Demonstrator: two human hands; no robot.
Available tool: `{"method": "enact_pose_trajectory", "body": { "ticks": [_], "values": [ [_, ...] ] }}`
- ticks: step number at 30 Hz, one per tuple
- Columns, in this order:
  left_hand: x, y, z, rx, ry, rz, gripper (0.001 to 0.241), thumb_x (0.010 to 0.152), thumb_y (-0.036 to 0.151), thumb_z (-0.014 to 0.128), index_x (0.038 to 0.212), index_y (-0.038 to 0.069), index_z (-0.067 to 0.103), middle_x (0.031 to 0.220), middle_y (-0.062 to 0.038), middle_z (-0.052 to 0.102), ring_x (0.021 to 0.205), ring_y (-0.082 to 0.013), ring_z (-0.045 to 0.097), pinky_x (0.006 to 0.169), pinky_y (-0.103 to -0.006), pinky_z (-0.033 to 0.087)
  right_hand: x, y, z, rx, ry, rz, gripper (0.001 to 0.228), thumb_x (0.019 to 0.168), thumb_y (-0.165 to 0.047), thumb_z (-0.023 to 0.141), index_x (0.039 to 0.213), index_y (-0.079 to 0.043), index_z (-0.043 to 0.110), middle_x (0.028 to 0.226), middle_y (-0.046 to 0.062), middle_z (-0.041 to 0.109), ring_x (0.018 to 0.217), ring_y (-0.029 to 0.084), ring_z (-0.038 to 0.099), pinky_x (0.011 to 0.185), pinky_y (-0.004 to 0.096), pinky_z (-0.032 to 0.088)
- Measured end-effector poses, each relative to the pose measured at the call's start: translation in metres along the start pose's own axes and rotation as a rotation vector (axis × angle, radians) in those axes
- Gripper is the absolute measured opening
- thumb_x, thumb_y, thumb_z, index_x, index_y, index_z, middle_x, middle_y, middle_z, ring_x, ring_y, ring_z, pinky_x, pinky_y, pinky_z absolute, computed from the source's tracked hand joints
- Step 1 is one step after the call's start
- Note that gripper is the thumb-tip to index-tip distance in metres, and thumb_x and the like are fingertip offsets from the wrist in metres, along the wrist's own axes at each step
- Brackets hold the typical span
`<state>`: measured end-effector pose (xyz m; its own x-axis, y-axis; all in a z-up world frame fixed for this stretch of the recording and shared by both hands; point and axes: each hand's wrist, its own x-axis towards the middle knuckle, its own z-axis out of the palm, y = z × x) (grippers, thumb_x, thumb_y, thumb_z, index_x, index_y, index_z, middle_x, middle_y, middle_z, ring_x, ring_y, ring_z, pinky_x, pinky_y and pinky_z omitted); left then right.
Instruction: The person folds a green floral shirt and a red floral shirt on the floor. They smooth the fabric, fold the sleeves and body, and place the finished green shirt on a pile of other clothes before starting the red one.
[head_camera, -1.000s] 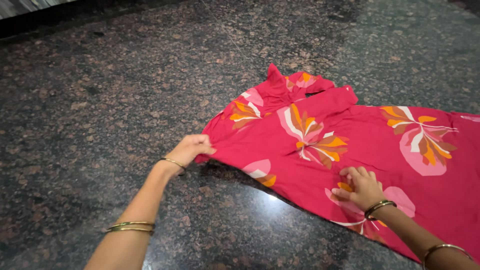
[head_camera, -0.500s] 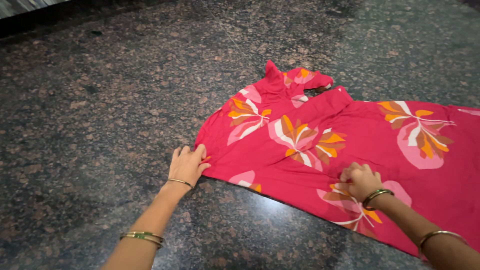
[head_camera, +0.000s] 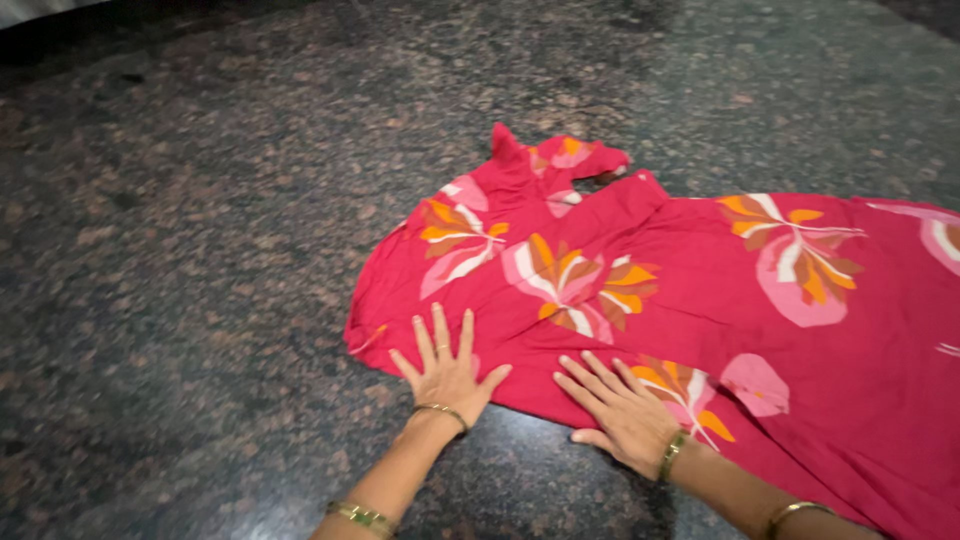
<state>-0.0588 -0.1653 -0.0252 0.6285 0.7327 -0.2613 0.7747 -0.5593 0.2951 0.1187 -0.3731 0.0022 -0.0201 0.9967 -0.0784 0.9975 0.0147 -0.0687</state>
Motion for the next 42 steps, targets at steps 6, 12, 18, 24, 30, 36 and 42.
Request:
{"method": "enact_pose_trajectory", "body": {
  "ticks": [6,12,18,24,30,36,42],
  "values": [
    [0.003,0.000,-0.011,0.077,-0.046,-0.013,0.108,0.083,0.081,0.050,0.163,0.030,-0.001,0.168,-0.014,-0.020,0.153,-0.0451,-0.020,0.110,-0.0789,-0.005,-0.156,0.047,0.016,-0.267,-0.331,0.539,0.096,0.088,-0.072,0.042,0.163,-0.023,0.008,0.172,0.004,0.008,0.153,0.031,0.016,0.116,0.053,0.019],
    [-0.007,0.064,-0.022,0.513,0.027,0.353,0.095,0.090,0.072,0.050,0.162,0.020,0.016,0.169,-0.019,-0.007,0.153,-0.0472,-0.005,0.115,-0.0724,0.003,-0.328,0.078,0.034,-0.329,0.023,0.785,0.084,0.080,-0.063,0.051,0.150,-0.017,0.038,0.168,0.007,0.023,0.147,0.030,0.027,0.115,0.055,0.027],
    [-0.013,0.224,0.028,0.438,-0.030,0.820,0.078,0.091,0.049,0.064,0.153,0.012,0.034,0.164,-0.017,0.021,0.153,-0.0394,0.012,0.117,-0.0645,0.017,-0.346,0.085,0.046,-0.192,0.334,1.087,0.049,0.081,-0.038,0.065,0.118,-0.007,0.056,0.132,0.016,0.056,0.119,0.034,0.055,0.101,0.045,0.045],
    [-0.022,0.308,0.094,0.265,-0.006,0.871,0.054,0.084,0.024,0.072,0.134,0.013,0.054,0.137,-0.014,0.051,0.133,-0.0333,0.044,0.114,-0.0575,0.031,-0.354,0.124,0.036,-0.299,0.135,1.086,0.028,0.084,-0.015,0.066,0.110,-0.011,0.056,0.105,0.008,0.061,0.101,0.027,0.065,0.088,0.042,0.051],
    [-0.009,0.304,0.102,-0.008,0.068,0.919,0.031,0.081,0.018,0.070,0.113,0.015,0.070,0.114,-0.008,0.064,0.114,-0.0321,0.054,0.096,-0.0533,0.044,-0.456,0.179,0.013,-0.028,0.074,1.248,0.043,0.069,-0.007,0.072,0.112,-0.016,0.066,0.115,0.007,0.068,0.097,0.032,0.071,0.082,0.046,0.058],
    [0.011,0.314,0.067,-0.171,-0.156,0.868,0.023,0.094,0.031,0.066,0.105,0.012,0.073,0.092,-0.013,0.072,0.091,-0.0330,0.066,0.079,-0.0502,0.048,-0.509,0.315,-0.027,0.235,0.012,1.173,0.056,0.072,0.008,0.057,0.115,-0.022,0.079,0.110,0.008,0.081,0.100,0.025,0.079,0.093,0.037,0.060],
    [0.059,0.329,0.044,-0.365,-0.182,0.789,0.028,0.093,0.033,0.067,0.097,0.005,0.071,0.079,-0.018,0.069,0.075,-0.0356,0.069,0.068,-0.0467,0.052,-0.442,0.438,-0.053,0.037,0.067,1.143,0.032,0.088,-0.009,0.061,0.114,-0.015,0.078,0.113,0.014,0.078,0.105,0.034,0.074,0.093,0.043,0.058]
  ]
}}
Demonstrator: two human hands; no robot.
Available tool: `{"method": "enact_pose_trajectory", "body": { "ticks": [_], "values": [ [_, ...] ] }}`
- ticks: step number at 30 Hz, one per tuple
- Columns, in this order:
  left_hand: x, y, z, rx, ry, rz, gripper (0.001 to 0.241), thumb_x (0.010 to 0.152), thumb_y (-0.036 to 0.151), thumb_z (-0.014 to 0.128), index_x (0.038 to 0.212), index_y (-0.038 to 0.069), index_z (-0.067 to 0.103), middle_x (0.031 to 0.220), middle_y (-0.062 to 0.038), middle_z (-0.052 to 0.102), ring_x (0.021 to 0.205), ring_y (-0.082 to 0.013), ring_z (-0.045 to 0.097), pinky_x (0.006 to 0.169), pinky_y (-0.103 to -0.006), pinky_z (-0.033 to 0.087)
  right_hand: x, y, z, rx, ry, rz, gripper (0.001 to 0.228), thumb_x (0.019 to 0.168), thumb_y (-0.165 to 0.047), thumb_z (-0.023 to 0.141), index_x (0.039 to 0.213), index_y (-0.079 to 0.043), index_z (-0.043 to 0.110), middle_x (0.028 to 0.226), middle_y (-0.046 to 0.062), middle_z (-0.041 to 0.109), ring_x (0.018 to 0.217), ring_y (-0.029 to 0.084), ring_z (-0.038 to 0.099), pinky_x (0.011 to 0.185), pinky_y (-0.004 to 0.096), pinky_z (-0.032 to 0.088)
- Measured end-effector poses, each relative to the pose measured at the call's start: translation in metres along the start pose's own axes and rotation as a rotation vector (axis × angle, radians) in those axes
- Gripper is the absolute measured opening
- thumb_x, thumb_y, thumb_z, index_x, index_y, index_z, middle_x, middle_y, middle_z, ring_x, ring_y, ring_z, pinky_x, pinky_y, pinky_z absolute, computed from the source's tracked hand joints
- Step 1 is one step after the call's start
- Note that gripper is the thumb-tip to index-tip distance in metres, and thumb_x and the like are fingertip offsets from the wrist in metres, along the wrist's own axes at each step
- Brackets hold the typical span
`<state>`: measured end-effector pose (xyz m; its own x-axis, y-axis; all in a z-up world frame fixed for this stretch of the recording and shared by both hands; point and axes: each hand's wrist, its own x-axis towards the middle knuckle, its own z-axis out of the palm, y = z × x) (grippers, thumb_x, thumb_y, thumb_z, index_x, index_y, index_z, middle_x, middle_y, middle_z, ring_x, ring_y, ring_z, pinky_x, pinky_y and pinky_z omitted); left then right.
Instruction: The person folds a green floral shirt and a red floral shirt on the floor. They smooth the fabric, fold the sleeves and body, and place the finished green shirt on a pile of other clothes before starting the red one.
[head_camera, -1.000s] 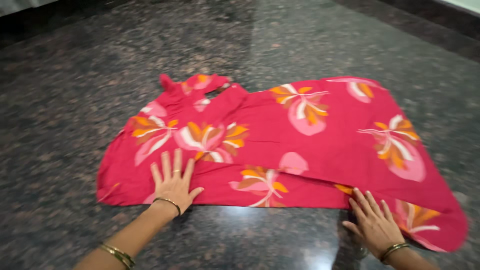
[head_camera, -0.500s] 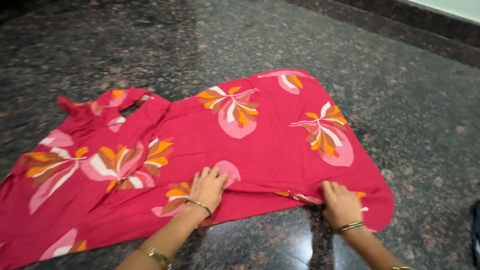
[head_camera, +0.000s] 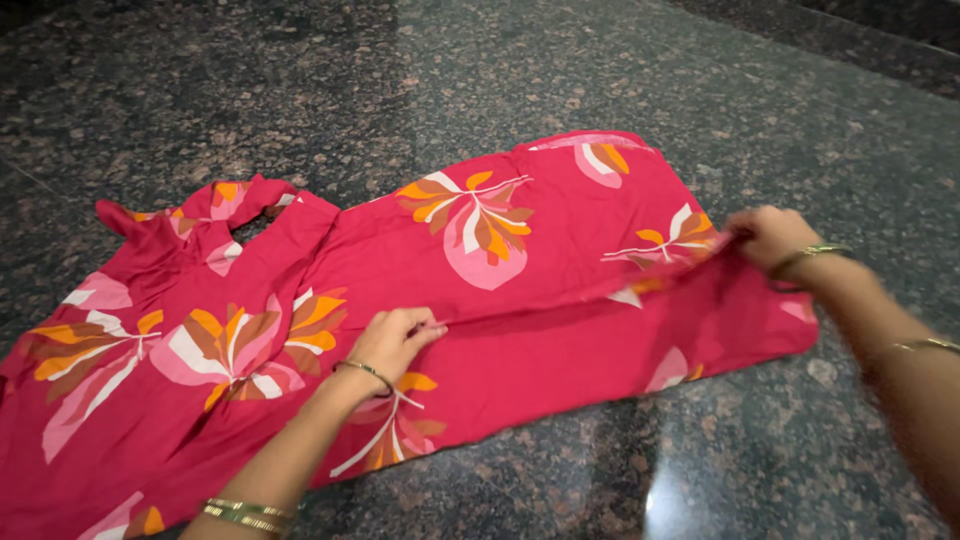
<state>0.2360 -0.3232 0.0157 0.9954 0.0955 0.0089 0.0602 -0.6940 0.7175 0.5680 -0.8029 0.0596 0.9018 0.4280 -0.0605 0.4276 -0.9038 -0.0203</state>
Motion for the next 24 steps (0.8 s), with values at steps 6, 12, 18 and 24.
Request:
{"method": "enact_pose_trajectory", "body": {
  "ticks": [6,12,18,24],
  "values": [
    [0.007,-0.009,0.018,0.422,0.163,0.016,0.033,0.093,0.034,0.065,0.118,0.013,0.065,0.123,-0.010,0.065,0.117,-0.0321,0.058,0.097,-0.0460,0.048,-0.017,-0.080,0.102,-0.252,0.160,0.291,0.058,0.089,-0.027,0.064,0.145,-0.017,0.053,0.154,0.014,0.048,0.142,0.037,0.044,0.117,0.065,0.025],
    [-0.040,0.007,0.055,0.523,-0.103,0.417,0.060,0.097,0.047,0.053,0.149,0.018,0.045,0.161,-0.010,0.031,0.149,-0.0345,0.024,0.118,-0.0567,0.017,-0.116,-0.047,0.146,0.054,0.145,0.419,0.071,0.092,-0.069,0.039,0.155,-0.037,0.033,0.165,0.013,0.026,0.151,0.039,0.024,0.113,0.072,0.018],
    [-0.052,0.017,0.055,0.618,-0.198,0.327,0.077,0.093,0.059,0.051,0.159,0.028,0.026,0.171,-0.008,0.011,0.156,-0.0374,0.008,0.116,-0.0627,0.006,-0.136,0.026,0.161,0.215,0.240,0.896,0.094,0.081,-0.071,0.076,0.146,-0.008,0.050,0.152,0.026,0.045,0.143,0.047,0.039,0.110,0.065,0.037],
    [-0.055,0.016,0.058,0.641,-0.169,0.358,0.079,0.092,0.066,0.048,0.160,0.032,0.027,0.170,-0.009,0.011,0.154,-0.0389,0.006,0.116,-0.0679,0.003,-0.116,0.050,0.142,-0.027,0.122,0.595,0.045,0.093,-0.051,0.069,0.112,-0.011,0.075,0.130,0.020,0.063,0.118,0.043,0.061,0.103,0.057,0.049]
  ]
}}
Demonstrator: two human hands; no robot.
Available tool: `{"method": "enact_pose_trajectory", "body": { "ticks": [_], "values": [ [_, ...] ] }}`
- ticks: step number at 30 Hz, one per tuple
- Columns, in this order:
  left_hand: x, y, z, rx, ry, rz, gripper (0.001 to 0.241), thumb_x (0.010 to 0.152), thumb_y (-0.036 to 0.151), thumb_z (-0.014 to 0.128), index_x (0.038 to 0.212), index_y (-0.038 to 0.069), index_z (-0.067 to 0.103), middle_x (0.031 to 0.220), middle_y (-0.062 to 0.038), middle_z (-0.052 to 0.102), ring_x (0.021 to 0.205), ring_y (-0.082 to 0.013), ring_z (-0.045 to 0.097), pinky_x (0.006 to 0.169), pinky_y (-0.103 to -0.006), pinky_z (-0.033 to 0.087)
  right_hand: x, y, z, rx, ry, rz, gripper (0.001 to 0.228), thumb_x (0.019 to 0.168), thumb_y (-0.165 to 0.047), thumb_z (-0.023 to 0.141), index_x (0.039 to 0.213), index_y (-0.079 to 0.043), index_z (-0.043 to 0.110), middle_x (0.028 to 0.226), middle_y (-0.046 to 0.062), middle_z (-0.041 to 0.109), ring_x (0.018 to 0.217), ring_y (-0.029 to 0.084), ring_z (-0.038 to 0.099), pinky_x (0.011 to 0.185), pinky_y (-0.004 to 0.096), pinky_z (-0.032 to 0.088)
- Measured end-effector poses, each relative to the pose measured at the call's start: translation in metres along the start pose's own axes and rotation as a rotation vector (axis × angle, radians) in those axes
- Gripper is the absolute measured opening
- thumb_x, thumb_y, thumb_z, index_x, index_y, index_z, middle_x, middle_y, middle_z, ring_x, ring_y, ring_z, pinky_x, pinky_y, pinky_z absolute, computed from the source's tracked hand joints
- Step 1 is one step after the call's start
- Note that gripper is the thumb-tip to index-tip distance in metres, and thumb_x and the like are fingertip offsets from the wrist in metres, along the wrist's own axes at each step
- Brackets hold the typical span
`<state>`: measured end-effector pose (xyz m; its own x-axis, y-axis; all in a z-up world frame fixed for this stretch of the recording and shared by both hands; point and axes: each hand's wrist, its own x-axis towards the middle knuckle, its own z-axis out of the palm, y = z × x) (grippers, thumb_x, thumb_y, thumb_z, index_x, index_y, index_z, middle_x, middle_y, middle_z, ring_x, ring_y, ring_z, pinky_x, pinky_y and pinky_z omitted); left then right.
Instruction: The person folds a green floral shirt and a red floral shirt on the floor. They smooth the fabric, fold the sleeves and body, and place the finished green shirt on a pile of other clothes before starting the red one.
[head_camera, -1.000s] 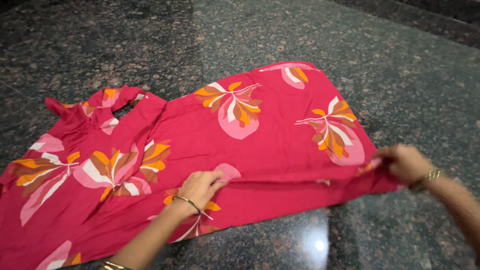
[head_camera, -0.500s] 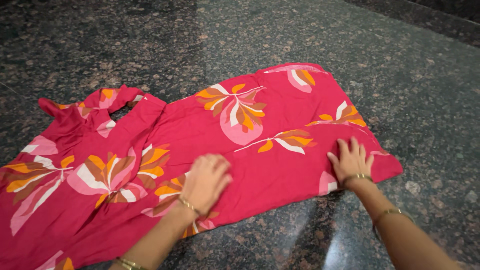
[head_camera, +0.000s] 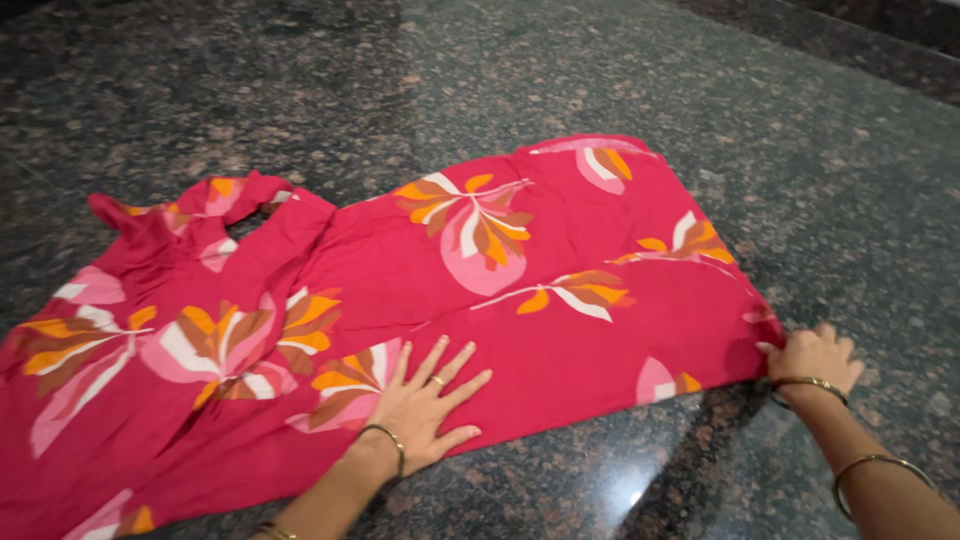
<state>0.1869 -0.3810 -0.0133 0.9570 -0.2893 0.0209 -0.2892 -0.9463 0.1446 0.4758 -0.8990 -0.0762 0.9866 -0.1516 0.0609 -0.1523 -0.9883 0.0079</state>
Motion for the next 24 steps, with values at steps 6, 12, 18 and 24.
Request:
{"method": "enact_pose_trajectory", "body": {
  "ticks": [6,12,18,24],
  "values": [
    [-0.008,0.009,0.009,-0.004,0.117,-0.026,0.073,0.094,0.065,0.047,0.156,0.030,0.035,0.167,-0.010,0.016,0.152,-0.0370,0.011,0.116,-0.0679,0.005,-0.092,-0.146,-0.029,-0.127,0.491,-0.431,0.071,0.085,-0.058,0.066,0.136,-0.010,0.061,0.149,0.018,0.052,0.138,0.039,0.049,0.108,0.058,0.038],
    [-0.065,-0.019,-0.004,-0.054,0.257,-0.124,0.064,0.097,0.053,0.051,0.146,0.013,0.050,0.159,-0.013,0.037,0.149,-0.0350,0.027,0.119,-0.0631,0.013,-0.210,-0.317,-0.085,0.095,0.242,-1.069,0.050,0.084,-0.046,0.067,0.121,-0.014,0.062,0.132,0.009,0.057,0.125,0.028,0.054,0.102,0.048,0.042],
    [-0.202,-0.111,-0.026,-0.061,0.678,-0.639,0.025,0.095,0.024,0.061,0.112,0.005,0.063,0.123,-0.015,0.061,0.120,-0.0368,0.055,0.106,-0.0499,0.041,-0.247,-0.464,-0.063,0.323,-0.188,-1.150,0.028,0.090,-0.035,0.072,0.108,-0.014,0.068,0.104,0.005,0.070,0.097,0.022,0.067,0.082,0.039,0.053],
    [-0.297,-0.161,-0.022,-0.070,0.417,-0.738,0.047,0.087,0.040,0.067,0.123,0.010,0.061,0.138,-0.011,0.054,0.132,-0.0335,0.046,0.114,-0.0525,0.033,-0.238,-0.604,0.001,1.153,-0.525,-0.456,0.036,0.082,-0.026,0.086,0.101,-0.006,0.062,0.078,0.004,0.067,0.062,0.016,0.060,0.057,0.035,0.051]
  ]
}}
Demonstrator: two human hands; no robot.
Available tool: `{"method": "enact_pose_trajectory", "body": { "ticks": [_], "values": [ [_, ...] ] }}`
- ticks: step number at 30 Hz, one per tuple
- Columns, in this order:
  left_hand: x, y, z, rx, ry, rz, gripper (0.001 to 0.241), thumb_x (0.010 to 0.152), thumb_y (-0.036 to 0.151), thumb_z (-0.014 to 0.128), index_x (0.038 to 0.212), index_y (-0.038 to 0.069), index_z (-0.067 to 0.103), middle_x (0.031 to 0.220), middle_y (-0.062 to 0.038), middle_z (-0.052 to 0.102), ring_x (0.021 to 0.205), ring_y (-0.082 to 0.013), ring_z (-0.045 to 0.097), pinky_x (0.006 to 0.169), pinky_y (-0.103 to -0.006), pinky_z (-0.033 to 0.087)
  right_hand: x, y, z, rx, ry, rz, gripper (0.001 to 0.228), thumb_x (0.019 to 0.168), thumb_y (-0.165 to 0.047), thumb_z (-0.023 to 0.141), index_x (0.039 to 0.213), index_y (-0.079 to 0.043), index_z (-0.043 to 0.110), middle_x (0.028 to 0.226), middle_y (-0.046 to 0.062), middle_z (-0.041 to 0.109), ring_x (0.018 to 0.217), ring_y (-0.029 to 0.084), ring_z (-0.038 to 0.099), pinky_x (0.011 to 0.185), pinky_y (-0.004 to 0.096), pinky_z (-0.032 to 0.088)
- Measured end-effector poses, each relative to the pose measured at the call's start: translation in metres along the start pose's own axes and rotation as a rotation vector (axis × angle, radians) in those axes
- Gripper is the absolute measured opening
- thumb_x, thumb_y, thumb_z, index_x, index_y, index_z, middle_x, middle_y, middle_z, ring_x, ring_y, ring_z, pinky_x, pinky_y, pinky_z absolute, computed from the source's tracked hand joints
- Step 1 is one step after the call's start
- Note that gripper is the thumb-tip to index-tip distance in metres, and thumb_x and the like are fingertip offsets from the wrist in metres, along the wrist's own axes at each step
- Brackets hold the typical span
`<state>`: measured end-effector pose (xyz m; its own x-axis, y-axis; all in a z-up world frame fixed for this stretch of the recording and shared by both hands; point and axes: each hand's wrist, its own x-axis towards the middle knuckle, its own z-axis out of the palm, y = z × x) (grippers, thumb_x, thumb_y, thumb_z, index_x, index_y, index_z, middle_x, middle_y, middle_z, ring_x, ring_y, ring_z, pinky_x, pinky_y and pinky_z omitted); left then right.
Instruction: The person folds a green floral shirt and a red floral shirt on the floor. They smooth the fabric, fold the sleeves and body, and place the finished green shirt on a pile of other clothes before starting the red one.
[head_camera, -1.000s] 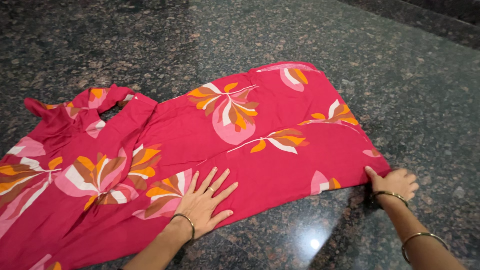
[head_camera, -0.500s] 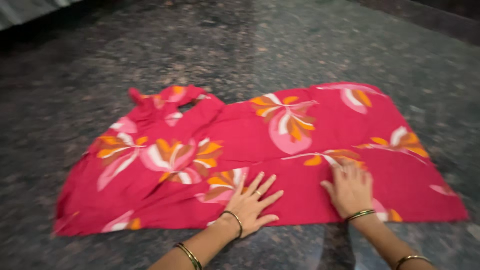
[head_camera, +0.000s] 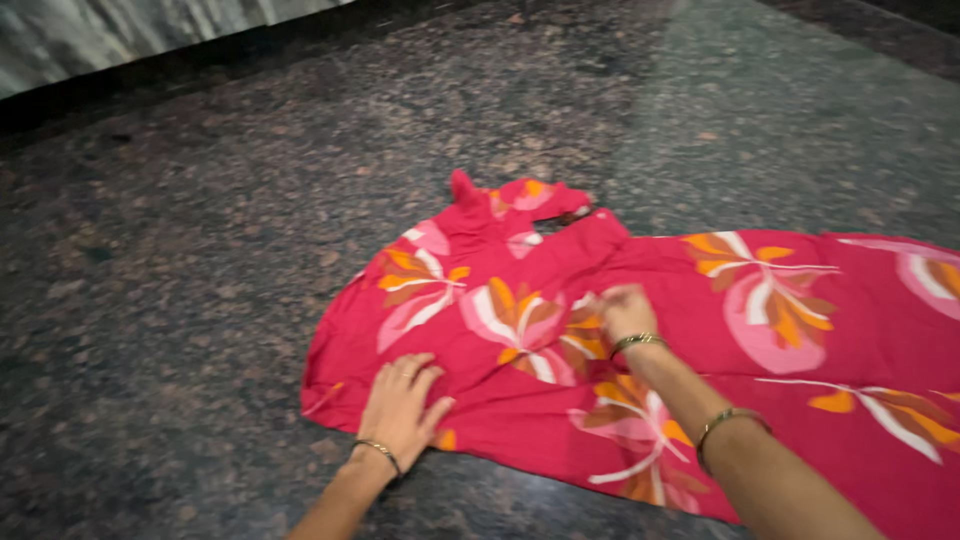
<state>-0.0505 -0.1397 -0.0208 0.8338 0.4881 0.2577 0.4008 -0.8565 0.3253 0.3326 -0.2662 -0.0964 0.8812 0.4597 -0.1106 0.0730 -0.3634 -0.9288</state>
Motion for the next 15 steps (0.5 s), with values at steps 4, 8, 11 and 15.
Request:
{"method": "enact_pose_trajectory", "body": {
  "ticks": [4,8,11,15],
  "values": [
    [-0.014,-0.012,-0.002,0.035,-0.170,-0.024,0.071,0.087,0.057,0.062,0.146,0.021,0.046,0.160,-0.009,0.031,0.149,-0.0359,0.021,0.116,-0.0627,0.014,0.060,-0.014,0.027,0.284,0.061,0.181,0.042,0.082,-0.021,0.091,0.086,-0.007,0.051,0.079,0.007,0.063,0.064,0.017,0.057,0.054,0.033,0.044],
    [-0.014,-0.008,-0.007,0.088,-0.246,0.002,0.084,0.086,0.069,0.058,0.156,0.030,0.032,0.170,-0.011,0.014,0.151,-0.0427,0.006,0.113,-0.0711,0.005,0.070,-0.061,0.042,0.147,0.102,0.361,0.039,0.077,-0.012,0.093,0.086,-0.005,0.055,0.108,0.020,0.068,0.095,0.031,0.064,0.056,0.039,0.043],
    [-0.017,-0.008,-0.009,0.085,-0.224,0.020,0.086,0.084,0.072,0.057,0.156,0.033,0.030,0.167,-0.013,0.013,0.149,-0.0448,0.005,0.111,-0.0740,0.005,0.055,-0.115,0.065,0.396,-0.032,0.341,0.025,0.074,0.001,0.084,0.093,0.000,0.067,0.105,0.019,0.072,0.091,0.035,0.070,0.064,0.046,0.055],
    [-0.022,-0.010,-0.004,0.118,0.140,0.139,0.086,0.077,0.074,0.057,0.151,0.033,0.041,0.161,-0.022,0.018,0.144,-0.0517,0.006,0.107,-0.0804,0.007,0.036,-0.208,0.089,0.680,-0.059,0.240,0.020,0.078,0.006,0.077,0.094,0.001,0.065,0.096,0.018,0.074,0.084,0.034,0.076,0.073,0.053,0.064]
  ]
}}
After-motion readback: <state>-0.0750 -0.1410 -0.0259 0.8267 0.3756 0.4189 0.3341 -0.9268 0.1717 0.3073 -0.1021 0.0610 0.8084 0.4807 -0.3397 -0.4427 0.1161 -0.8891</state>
